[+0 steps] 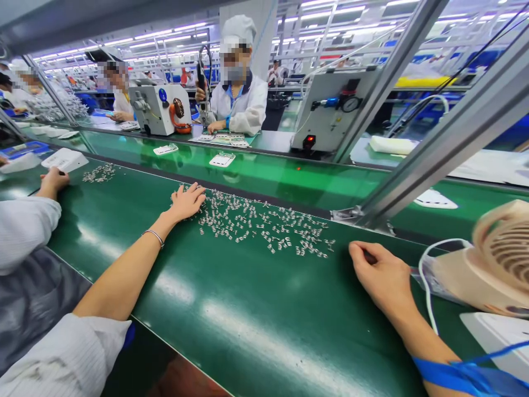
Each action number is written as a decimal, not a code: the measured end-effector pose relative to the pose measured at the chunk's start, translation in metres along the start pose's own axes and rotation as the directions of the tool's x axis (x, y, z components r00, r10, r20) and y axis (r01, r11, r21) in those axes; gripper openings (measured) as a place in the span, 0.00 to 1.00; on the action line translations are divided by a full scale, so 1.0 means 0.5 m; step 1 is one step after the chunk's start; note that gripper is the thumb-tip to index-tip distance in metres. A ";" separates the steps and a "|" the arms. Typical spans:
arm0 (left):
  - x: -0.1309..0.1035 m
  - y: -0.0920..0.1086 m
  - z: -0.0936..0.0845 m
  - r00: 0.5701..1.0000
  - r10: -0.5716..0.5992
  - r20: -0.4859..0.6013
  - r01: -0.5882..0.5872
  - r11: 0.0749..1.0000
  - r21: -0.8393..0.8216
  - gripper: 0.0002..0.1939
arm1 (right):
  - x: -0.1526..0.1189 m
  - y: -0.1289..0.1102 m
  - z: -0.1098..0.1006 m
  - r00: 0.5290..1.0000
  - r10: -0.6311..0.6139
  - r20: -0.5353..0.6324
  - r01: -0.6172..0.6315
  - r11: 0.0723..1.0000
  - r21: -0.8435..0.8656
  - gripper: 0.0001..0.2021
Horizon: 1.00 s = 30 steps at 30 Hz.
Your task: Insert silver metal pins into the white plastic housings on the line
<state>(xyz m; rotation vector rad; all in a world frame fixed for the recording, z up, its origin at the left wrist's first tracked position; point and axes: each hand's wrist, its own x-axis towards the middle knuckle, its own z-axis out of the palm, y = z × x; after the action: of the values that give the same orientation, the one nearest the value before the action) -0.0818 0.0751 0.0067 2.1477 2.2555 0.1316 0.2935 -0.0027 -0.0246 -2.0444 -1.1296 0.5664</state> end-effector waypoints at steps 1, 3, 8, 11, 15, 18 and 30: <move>0.000 -0.003 -0.002 1.000 -0.013 -0.007 0.013 1.000 0.004 0.25 | 0.000 -0.001 0.000 1.000 0.006 -0.001 -0.006 1.000 0.001 0.23; 0.001 -0.010 -0.006 0.999 -0.042 -0.015 0.043 0.999 0.014 0.26 | 0.002 -0.001 0.000 1.000 0.013 -0.004 -0.013 1.000 0.011 0.22; 0.008 -0.008 -0.006 0.998 -0.068 -0.003 0.068 0.997 0.021 0.27 | 0.010 0.008 0.007 0.999 -0.036 -0.031 0.037 0.999 0.016 0.19; 0.016 0.010 0.002 0.999 -0.035 0.029 0.035 0.999 0.003 0.26 | 0.013 0.015 0.009 0.996 -0.070 -0.058 0.072 0.997 0.023 0.17; 0.023 0.022 0.007 0.998 -0.064 0.016 0.064 0.998 -0.012 0.26 | 0.017 0.023 0.011 0.993 -0.101 -0.063 0.104 0.994 0.044 0.15; 0.022 0.016 0.005 0.997 -0.082 -0.012 0.082 0.997 0.000 0.26 | 0.021 0.026 0.013 0.993 -0.103 -0.060 0.107 0.993 0.055 0.15; 0.010 0.043 -0.006 0.998 0.068 -0.006 -0.068 0.995 0.069 0.23 | 0.024 0.025 0.016 0.994 -0.100 -0.051 0.101 0.994 0.034 0.10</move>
<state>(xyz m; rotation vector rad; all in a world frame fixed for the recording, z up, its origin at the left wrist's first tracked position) -0.0608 0.0810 0.0115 2.2630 2.2237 0.0647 0.3009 0.0062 -0.0397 -1.9480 -1.1775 0.4811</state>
